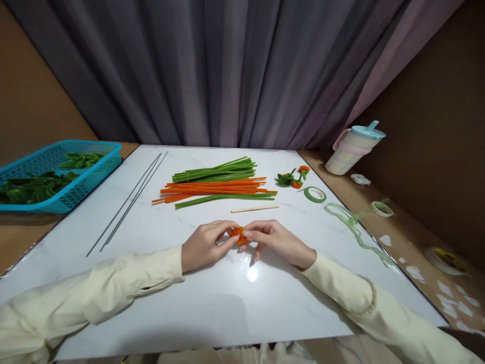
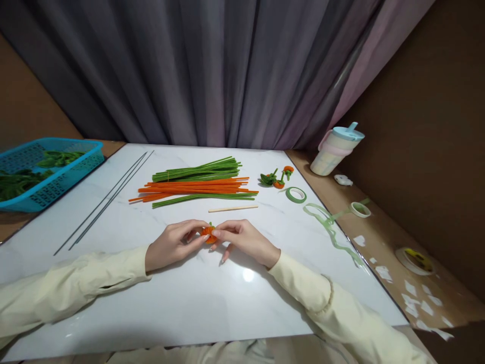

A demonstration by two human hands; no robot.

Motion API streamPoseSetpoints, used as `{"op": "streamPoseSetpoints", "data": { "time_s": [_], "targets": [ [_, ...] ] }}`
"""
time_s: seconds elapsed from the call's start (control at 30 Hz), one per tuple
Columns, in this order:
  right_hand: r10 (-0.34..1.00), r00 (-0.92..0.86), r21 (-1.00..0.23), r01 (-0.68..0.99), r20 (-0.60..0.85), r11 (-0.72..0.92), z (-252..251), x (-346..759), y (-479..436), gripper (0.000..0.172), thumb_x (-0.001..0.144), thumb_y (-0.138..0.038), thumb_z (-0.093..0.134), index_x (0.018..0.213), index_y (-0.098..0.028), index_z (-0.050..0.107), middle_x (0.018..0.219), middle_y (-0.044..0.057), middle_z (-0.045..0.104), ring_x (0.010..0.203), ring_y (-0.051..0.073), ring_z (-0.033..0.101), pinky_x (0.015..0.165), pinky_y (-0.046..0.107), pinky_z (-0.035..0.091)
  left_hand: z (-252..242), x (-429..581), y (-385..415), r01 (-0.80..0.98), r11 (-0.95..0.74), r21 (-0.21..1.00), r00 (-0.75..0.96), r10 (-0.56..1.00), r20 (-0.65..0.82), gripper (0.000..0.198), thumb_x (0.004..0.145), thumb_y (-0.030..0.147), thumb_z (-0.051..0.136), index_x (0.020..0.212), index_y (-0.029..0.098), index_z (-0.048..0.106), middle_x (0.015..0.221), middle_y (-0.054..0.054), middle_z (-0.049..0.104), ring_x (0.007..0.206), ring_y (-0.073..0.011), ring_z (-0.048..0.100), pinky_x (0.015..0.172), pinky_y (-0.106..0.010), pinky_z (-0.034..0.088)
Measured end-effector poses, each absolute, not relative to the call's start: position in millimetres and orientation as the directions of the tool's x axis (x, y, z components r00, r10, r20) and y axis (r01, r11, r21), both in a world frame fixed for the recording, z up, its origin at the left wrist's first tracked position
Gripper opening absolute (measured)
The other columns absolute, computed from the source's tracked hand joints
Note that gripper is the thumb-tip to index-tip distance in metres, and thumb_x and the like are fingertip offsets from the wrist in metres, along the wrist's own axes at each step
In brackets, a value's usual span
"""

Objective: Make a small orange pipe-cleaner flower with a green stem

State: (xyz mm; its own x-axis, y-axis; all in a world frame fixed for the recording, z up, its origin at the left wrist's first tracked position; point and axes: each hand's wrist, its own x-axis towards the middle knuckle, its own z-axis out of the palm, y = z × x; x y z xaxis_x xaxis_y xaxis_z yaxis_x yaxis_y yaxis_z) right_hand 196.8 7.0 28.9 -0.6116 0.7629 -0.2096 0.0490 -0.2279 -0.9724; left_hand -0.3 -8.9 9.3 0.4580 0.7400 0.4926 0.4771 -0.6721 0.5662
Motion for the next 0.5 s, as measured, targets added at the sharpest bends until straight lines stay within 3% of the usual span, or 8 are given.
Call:
{"op": "streamPoseSetpoints", "data": {
  "time_s": [0.5],
  "targets": [
    [0.763,-0.626,-0.985,0.059,-0.161,-0.159,28.2,195.5,5.4,0.034,0.075,-0.042,0.062,0.086,-0.010,0.064,0.078,0.008,0.066,0.068,0.017,0.065,0.050,0.025,0.054,8.9,-1.1,-7.6,0.392,-0.737,0.551,0.527,0.671,0.522,0.014,0.085,0.016,0.051,0.096,0.014,0.059,0.077,-0.003,0.064,0.060,-0.0086,0.053,0.059,-0.019,0.045]
  ]
}}
